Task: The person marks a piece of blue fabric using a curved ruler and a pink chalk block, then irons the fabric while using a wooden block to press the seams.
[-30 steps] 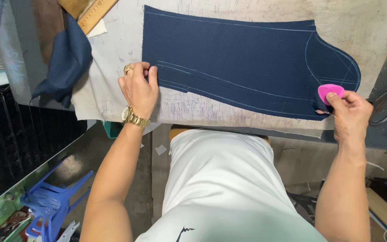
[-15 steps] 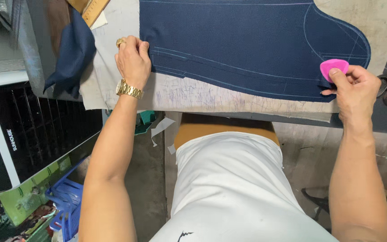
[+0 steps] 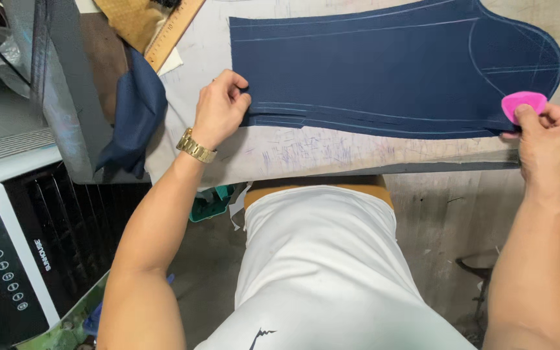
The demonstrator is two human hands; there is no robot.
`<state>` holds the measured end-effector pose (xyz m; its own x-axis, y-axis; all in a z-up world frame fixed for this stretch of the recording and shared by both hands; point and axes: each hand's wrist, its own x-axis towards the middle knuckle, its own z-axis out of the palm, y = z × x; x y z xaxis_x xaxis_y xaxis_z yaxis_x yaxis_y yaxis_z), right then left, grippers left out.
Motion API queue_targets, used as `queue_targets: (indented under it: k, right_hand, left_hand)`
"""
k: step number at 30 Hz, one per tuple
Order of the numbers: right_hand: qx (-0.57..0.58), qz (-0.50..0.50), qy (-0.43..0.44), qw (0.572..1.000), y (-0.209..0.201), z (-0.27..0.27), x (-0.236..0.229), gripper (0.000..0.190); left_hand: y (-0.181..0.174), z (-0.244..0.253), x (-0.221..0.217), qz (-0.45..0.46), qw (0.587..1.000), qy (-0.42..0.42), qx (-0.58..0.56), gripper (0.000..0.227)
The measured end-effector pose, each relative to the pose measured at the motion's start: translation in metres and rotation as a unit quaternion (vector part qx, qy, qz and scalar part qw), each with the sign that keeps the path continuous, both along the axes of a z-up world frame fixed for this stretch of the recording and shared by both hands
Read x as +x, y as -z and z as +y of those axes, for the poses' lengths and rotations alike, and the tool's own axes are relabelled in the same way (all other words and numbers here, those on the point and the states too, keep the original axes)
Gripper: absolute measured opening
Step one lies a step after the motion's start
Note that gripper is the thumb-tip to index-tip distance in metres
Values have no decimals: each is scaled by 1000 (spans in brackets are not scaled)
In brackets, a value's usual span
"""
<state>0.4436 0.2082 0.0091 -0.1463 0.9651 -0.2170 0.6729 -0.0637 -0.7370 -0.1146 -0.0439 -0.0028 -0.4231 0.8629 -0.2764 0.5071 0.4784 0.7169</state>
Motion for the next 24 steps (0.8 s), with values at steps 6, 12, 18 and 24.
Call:
queue_targets:
  k: [6,12,18,24]
  right_hand:
    - [11,-3,33,999,29,-29,30,15]
    - [57,-23,61,996,30,-46,18,34]
    - [57,7,85,995,33,-47,9,20]
    - [99,25,92,991,34,-52,7,51]
  left_hand:
    - [-6,-14,3,26,996,74,-48,17]
    - [0,-3,-8,43,998,52,4,19]
    - [-1,-8,-15,63,995,80,-17,22]
    - [7,-10,-15,77,993,94,12,24]
